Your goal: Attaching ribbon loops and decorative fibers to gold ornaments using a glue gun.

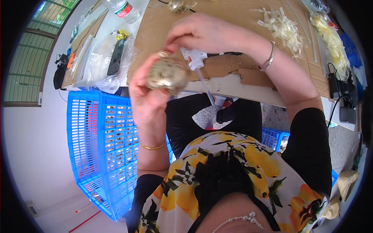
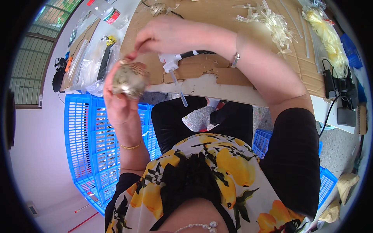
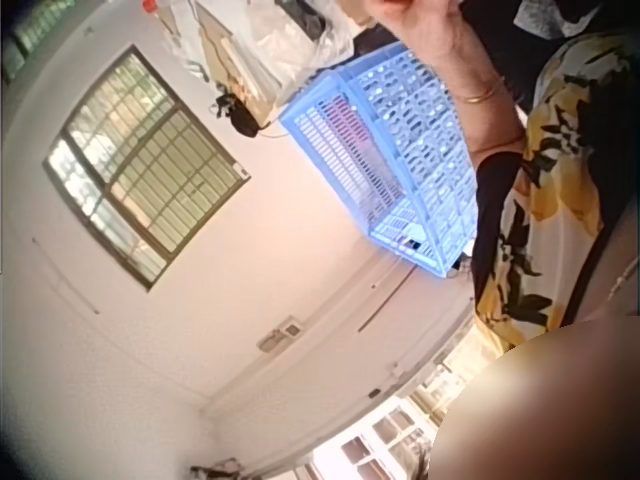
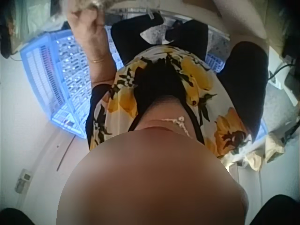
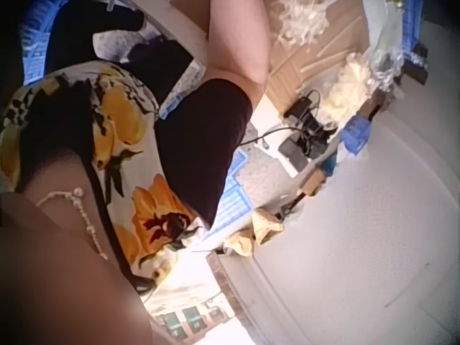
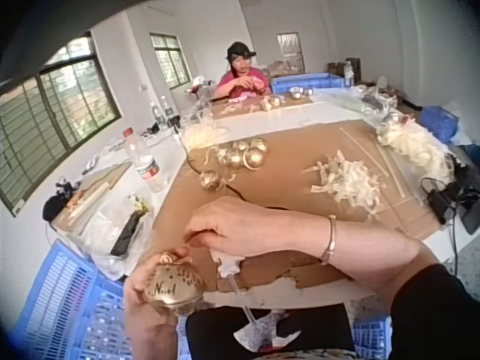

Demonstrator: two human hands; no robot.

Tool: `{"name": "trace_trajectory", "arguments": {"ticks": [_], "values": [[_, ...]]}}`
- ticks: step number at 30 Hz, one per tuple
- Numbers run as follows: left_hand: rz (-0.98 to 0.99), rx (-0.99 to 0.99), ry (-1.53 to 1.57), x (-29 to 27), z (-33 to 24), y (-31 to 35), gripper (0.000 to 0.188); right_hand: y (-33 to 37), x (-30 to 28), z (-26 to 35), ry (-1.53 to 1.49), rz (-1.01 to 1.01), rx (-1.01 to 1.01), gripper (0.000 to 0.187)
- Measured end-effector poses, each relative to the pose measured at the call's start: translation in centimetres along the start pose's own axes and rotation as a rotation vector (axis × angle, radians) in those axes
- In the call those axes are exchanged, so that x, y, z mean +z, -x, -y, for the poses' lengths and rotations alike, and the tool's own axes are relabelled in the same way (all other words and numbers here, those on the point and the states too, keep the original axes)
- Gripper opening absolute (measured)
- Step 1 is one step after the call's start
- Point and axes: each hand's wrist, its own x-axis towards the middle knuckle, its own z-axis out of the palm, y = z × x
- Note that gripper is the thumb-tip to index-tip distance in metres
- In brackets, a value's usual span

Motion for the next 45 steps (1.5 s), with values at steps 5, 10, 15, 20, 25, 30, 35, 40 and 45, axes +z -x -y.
{"name": "trace_trajectory", "arguments": {"ticks": [5, 10, 15, 20, 25, 30, 35, 40, 45], "values": [[-0.196, 0.057, 0.167, -3.4, -0.4, 0.3, 0.061, 1.4, -3.1, -0.6, 0.46, -0.062, 0.002, 0.034], [-0.336, 0.052, 0.149, -5.3, 0.9, 1.6, 0.059, 1.4, -1.6, -0.5, 0.68, 0.2, 0.089, 0.046], [-0.34, 0.019, 0.28, -5.5, 1.3, 2.1, 0.054, 1.1, -1.0, -0.9, 0.792, 0.192, 0.17, 0.035], [-0.361, -0.024, 0.336, -5.6, 1.1, 2.6, 0.055, 0.9, -2.9, 0.9, 0.698, 0.225, 0.213, 0.031], [-0.36, -0.059, 0.225, -5.5, 1.3, 2.6, 0.062, 1.7, -3.7, 1.4, -0.183, 0.119, 0.117, 0.048], [-0.351, -0.058, 0.273, -5.0, 1.1, 2.0, 0.058, 0.9, -1.7, 1.9, -0.462, 0.114, 0.062, 0.062], [-0.36, -0.065, 0.216, -4.7, 0.9, 1.7, 0.059, 0.7, -1.2, 1.1, -0.461, 0.12, 0.056, 0.053], [-0.37, -0.07, 0.169, -4.7, 0.7, 1.6, 0.059, 0.8, -0.9, 2.2, -0.438, 0.093, 0.104, 0.041], [-0.385, -0.059, 0.096, -4.4, 0.8, 1.6, 0.059, 0.8, -0.8, 2.1, -0.51, 0.137, 0.14, 0.064]]}}
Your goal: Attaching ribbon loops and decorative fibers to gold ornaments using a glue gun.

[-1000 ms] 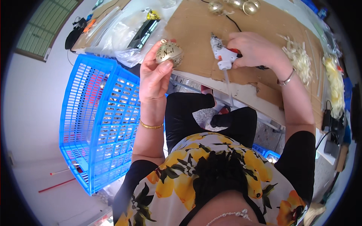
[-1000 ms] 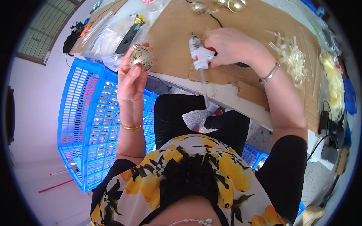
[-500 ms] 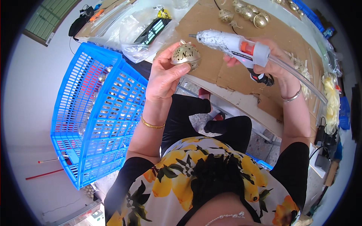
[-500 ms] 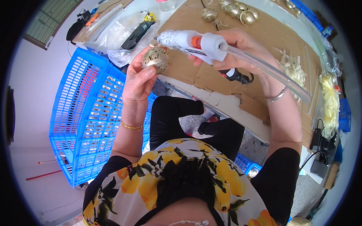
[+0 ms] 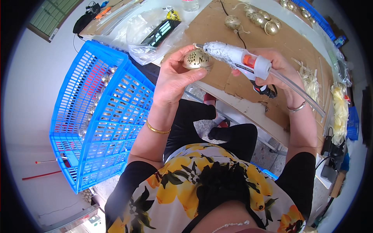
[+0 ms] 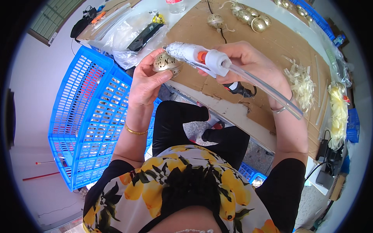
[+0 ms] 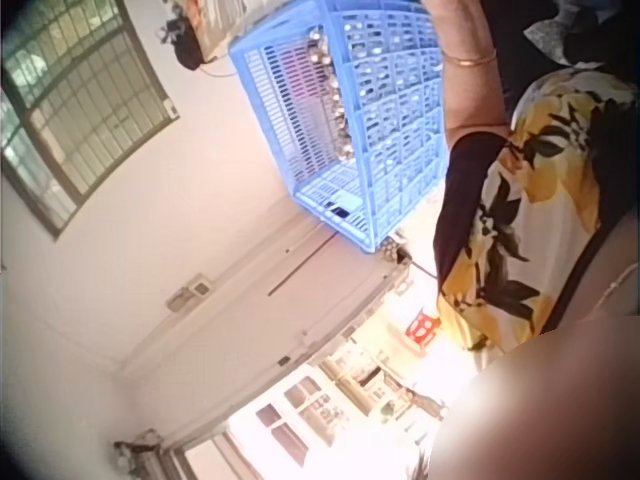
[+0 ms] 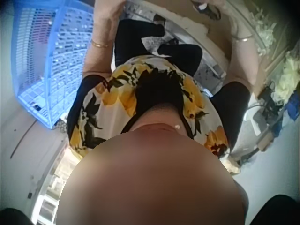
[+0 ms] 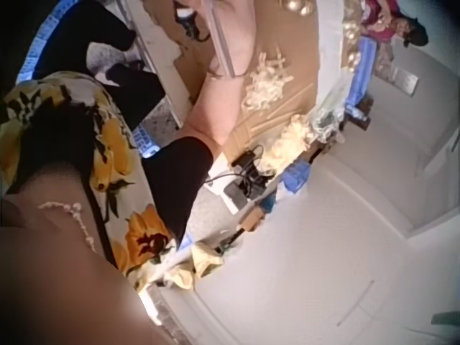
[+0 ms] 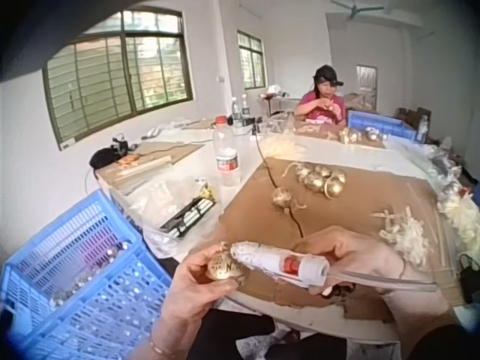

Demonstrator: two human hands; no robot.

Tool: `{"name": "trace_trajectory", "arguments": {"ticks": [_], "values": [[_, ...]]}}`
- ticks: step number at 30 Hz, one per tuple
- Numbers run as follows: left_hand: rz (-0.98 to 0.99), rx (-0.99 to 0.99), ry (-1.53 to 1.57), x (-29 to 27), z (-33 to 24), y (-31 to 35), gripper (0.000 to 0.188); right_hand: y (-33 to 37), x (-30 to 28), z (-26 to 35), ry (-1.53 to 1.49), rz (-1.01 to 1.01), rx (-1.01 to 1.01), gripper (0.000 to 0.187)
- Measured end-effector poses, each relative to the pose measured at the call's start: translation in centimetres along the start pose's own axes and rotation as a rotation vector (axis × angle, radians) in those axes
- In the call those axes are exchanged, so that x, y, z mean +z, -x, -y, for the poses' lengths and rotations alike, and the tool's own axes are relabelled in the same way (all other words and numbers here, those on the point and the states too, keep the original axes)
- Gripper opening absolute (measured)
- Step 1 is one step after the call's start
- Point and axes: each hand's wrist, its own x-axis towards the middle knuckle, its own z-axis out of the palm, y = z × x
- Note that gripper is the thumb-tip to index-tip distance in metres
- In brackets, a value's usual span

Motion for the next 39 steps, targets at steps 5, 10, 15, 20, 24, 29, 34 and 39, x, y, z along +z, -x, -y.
{"name": "trace_trajectory", "arguments": {"ticks": [5, 10, 15, 20, 24, 29, 34, 39], "values": [[-0.023, -0.005, -0.04, 0.2, -0.2, 0.0, 0.059, -0.1, -0.3, -0.8, 0.031, 0.0, -0.017, 0.062], [-0.037, -0.009, -0.046, 0.2, -0.1, 0.1, 0.059, -0.1, 0.0, -0.4, 0.089, -0.019, 0.024, 0.058], [-0.025, -0.007, -0.011, 0.2, 0.0, 0.0, 0.059, 0.0, 0.1, 0.0, 0.123, -0.035, 0.025, 0.051], [-0.05, 0.005, -0.021, 0.0, -0.3, 0.1, 0.059, -0.1, 0.5, 0.4, 0.12, -0.063, 0.048, 0.049], [-0.071, 0.015, -0.012, 0.1, -0.3, 0.1, 0.06, 0.1, 0.5, 0.3, 0.117, -0.094, 0.04, 0.045], [-0.08, 0.027, -0.03, 0.2, -0.3, 0.2, 0.061, 0.0, 0.2, 0.1, 0.176, -0.094, 0.023, 0.046], [-0.085, 0.044, -0.082, 0.4, -0.3, 0.2, 0.062, 0.0, 0.2, 0.1, 0.169, -0.085, 0.018, 0.047], [-0.089, 0.041, -0.08, 0.6, -0.4, 0.1, 0.061, 0.1, 0.1, 0.6, 0.197, -0.076, 0.033, 0.042]]}}
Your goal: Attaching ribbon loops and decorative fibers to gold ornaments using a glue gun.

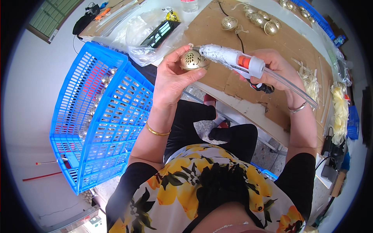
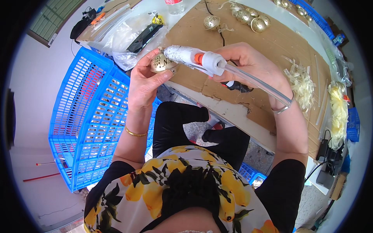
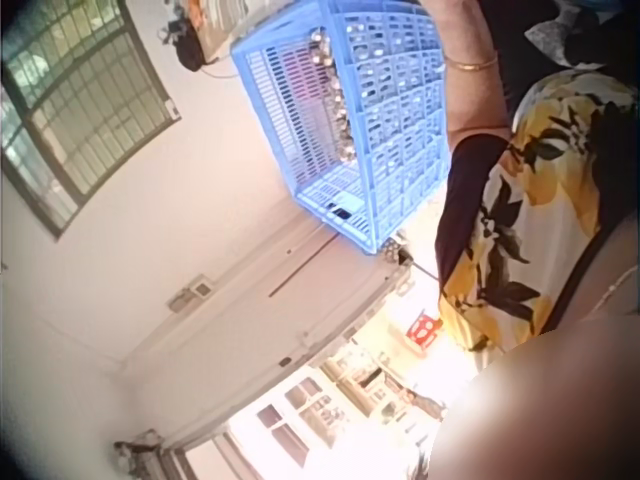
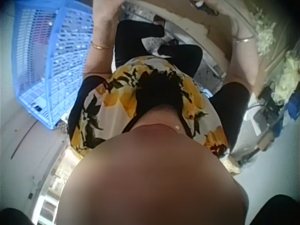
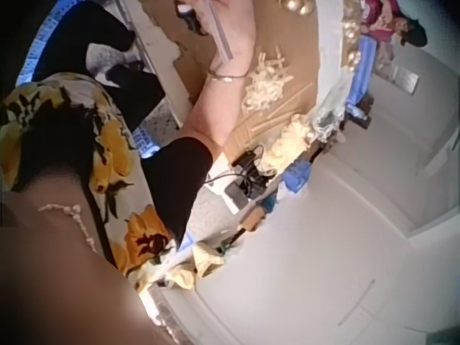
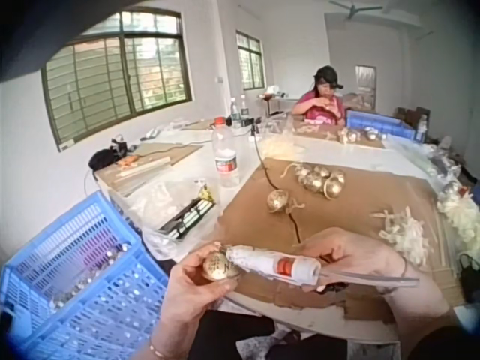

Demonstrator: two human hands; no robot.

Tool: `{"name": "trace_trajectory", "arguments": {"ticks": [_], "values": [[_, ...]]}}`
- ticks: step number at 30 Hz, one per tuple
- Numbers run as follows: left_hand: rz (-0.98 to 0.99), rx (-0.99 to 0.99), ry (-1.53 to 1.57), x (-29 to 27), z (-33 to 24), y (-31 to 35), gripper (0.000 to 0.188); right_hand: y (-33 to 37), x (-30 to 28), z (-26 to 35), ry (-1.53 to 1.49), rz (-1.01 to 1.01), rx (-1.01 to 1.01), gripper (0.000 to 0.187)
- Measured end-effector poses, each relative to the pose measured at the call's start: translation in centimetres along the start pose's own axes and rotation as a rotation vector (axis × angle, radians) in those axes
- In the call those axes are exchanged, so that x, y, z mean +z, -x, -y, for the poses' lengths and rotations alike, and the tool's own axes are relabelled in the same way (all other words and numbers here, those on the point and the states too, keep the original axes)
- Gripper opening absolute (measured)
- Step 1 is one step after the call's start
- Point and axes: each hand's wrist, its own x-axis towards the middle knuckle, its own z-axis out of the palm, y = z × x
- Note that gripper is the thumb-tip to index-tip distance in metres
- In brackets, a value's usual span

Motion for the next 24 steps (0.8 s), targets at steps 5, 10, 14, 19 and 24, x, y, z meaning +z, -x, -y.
{"name": "trace_trajectory", "arguments": {"ticks": [5, 10, 14, 19, 24], "values": [[-0.004, -0.004, 0.009, -0.7, 0.5, 0.1, 0.06, -0.1, -0.4, -0.8, 0.022, 0.009, -0.014, 0.03], [-0.051, -0.01, 0.014, -1.2, 1.0, -0.2, 0.057, -0.2, -0.9, -1.1, 0.154, 0.003, -0.105, 0.031], [-0.093, 0.083, -0.034, -2.5, 2.1, -1.0, 0.055, -0.9, -0.8, -1.6, 0.399, -0.047, -0.359, 0.037], [-0.184, 0.204, -0.166, -3.8, 2.9, -2.8, 0.047, -0.9, -1.0, -3.1, 0.749, -0.058, -0.302, 0.034], [-0.205, 0.215, -0.206, -3.8, 3.2, -4.0, 0.036, -1.5, 0.0, -4.1, 1.018, -0.028, -0.091, 0.028]]}}
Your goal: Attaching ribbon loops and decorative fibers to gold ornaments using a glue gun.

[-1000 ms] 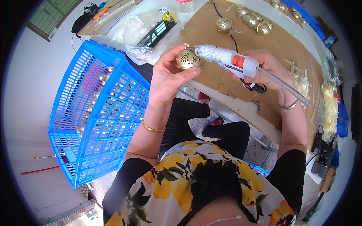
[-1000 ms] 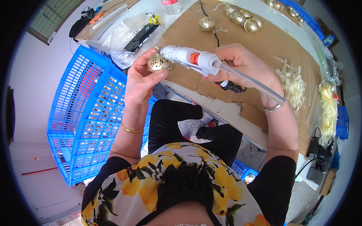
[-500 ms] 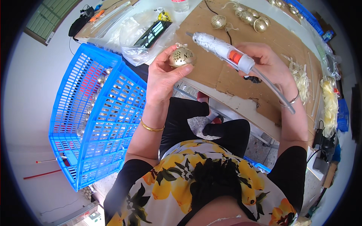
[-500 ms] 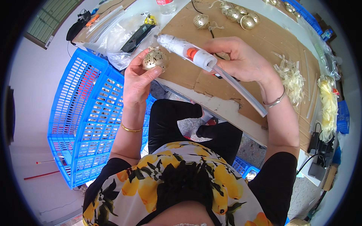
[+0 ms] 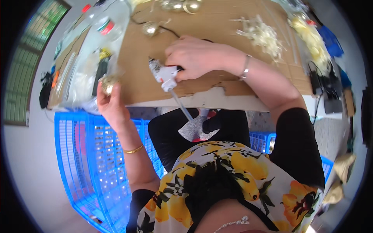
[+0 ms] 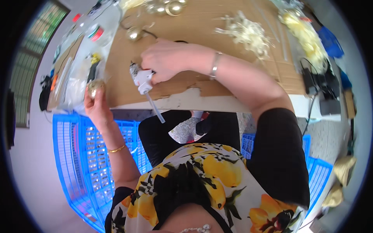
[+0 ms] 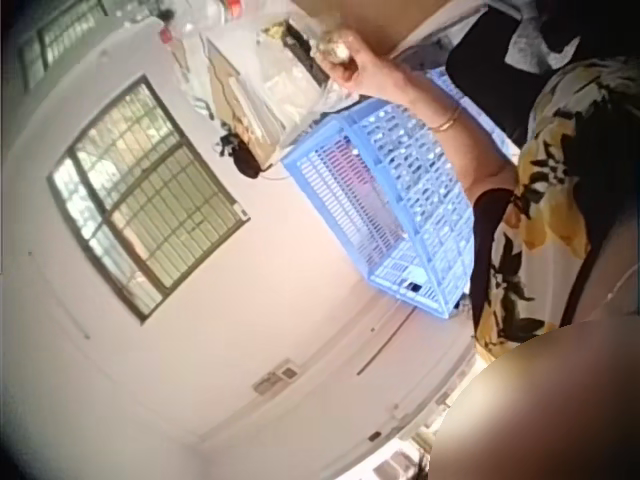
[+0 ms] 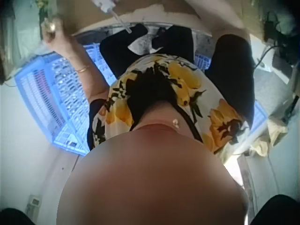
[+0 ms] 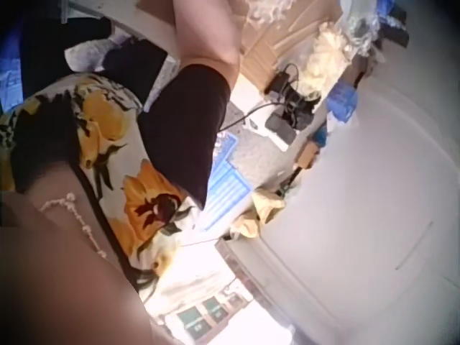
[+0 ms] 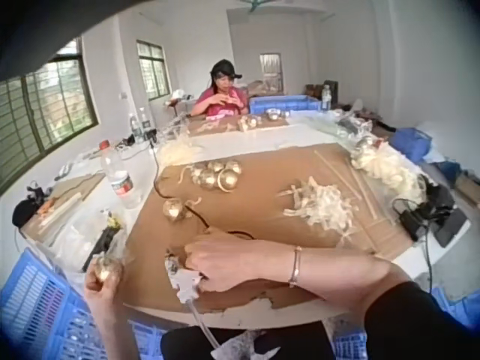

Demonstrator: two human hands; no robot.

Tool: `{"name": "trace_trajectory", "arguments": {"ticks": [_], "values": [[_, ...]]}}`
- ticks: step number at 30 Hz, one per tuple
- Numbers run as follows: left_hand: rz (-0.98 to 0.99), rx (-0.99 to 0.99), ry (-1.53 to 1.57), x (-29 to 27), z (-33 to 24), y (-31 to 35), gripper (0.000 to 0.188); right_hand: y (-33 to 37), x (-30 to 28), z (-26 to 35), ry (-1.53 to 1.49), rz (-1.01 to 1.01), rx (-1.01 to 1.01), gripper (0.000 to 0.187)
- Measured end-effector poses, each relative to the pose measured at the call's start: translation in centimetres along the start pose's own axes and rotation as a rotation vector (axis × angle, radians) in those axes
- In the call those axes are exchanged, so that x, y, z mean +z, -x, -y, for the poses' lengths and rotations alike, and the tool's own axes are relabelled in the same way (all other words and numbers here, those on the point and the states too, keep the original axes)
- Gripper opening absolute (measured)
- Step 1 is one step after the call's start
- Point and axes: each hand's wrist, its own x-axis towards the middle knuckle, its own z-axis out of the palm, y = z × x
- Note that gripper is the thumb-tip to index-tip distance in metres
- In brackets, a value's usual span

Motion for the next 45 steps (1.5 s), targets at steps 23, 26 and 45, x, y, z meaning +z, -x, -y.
{"name": "trace_trajectory", "arguments": {"ticks": [23, 26, 45], "values": [[0.096, -0.089, 0.039, 2.9, 1.4, -0.2, 0.045, 13.9, -9.1, -13.5, -0.008, -0.193, 0.864, 0.025], [0.095, -0.087, 0.069, 2.5, 1.6, -0.1, 0.045, 13.9, -7.0, -15.7, 0.013, -0.209, 0.832, 0.023], [0.108, -0.172, 0.128, 1.9, 1.3, -0.3, 0.05, 7.8, -10.2, -6.8, 0.048, -0.269, 0.586, 0.01]]}}
